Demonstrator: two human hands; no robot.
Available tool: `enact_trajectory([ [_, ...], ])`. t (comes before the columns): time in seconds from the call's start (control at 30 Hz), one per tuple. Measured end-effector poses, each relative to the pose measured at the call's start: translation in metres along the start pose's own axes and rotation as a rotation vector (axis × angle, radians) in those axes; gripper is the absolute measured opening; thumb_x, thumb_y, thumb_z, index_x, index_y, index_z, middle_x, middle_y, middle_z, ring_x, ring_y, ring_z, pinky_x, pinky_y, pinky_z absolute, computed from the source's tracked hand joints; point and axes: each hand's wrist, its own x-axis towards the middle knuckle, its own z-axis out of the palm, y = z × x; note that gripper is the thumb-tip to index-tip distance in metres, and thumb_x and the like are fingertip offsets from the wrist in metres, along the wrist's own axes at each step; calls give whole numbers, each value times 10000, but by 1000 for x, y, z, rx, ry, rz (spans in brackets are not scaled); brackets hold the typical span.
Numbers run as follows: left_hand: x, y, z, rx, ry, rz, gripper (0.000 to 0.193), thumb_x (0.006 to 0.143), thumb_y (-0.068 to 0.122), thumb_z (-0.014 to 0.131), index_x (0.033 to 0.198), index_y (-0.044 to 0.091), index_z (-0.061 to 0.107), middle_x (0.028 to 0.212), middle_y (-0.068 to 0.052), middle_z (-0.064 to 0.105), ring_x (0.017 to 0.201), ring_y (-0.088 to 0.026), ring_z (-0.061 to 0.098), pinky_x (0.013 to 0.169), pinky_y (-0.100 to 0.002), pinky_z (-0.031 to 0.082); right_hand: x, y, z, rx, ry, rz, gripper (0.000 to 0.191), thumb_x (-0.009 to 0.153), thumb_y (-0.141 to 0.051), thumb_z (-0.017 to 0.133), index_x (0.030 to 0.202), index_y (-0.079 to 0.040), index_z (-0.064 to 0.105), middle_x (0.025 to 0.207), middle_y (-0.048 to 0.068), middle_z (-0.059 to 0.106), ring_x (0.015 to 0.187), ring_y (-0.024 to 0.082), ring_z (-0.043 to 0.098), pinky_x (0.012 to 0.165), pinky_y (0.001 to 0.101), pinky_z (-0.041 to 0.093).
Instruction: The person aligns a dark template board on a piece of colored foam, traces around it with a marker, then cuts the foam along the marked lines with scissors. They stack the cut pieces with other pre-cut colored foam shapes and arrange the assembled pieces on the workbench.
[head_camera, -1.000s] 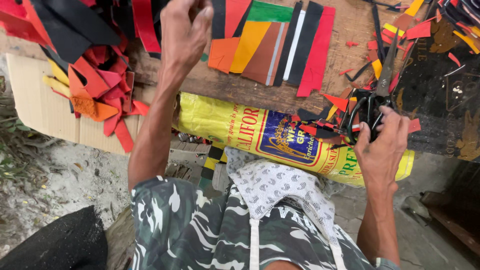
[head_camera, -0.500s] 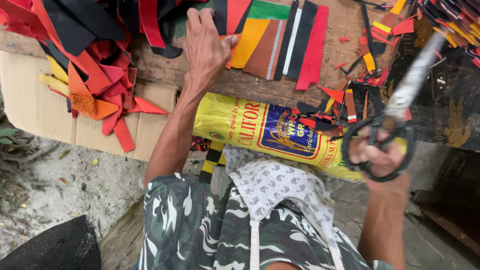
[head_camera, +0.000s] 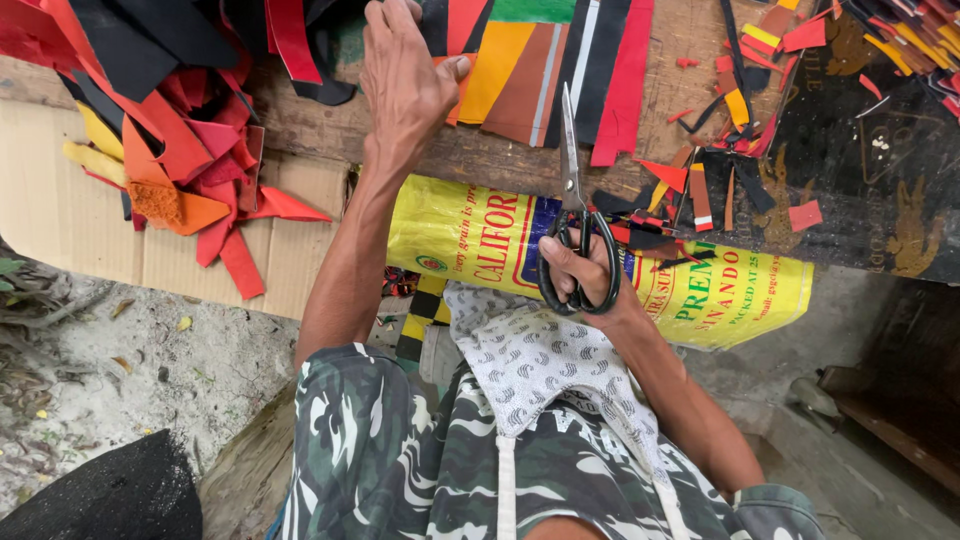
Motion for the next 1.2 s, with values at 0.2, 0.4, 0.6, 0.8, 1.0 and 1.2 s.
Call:
enact_trajectory([
  [0.2,4,-1,0,-87,-2,-19,571,782,121,919,1128,17,477,1045,-147,598,973,-354,622,800,-455,495,5,6,-3,39,25,50,336,977,-266,681,724,-123,513,546,-28,459,452,89,438,447,260,363],
  [0.4,18,-2,-34,-656,32,-191,391,911,-53,787,1230,-6,567,1097,-74,719,992,-165,725,865,-308,604,8,8,-4,53,23,63,298,978,-254,676,765,-96,540,555,-25,454,469,99,437,463,268,376],
  [0.6,40,-9,-107,-990,-403,-49,226,977,-33,813,1135,-46,651,1041,-9,664,928,-95,625,884,-282,578,-13,2,-8,98,-43,-166,244,1008,-238,641,904,-19,608,544,-10,465,436,108,446,441,261,377],
  [0.8,42,40,-73,-1139,-948,-45,411,884,8,831,1276,-31,715,1104,-65,766,963,-112,713,917,-279,603,0,-46,-48,-125,102,-508,356,1071,-321,610,1097,29,668,594,14,534,494,107,501,501,246,398],
  [1.0,39,81,-34,-1070,-1026,66,545,872,81,865,1374,-18,677,1147,-91,773,974,-132,709,891,-275,596,14,-73,-64,-98,124,-469,191,982,-188,732,992,-19,646,625,-1,524,498,90,482,487,247,395],
  [1.2,13,73,-38,-1441,-908,-248,698,899,54,803,1512,-41,484,1335,-137,702,1133,-171,715,971,-307,602,15,-76,-69,45,273,-466,118,952,-82,736,911,-57,628,625,-16,516,500,84,479,490,257,415],
])
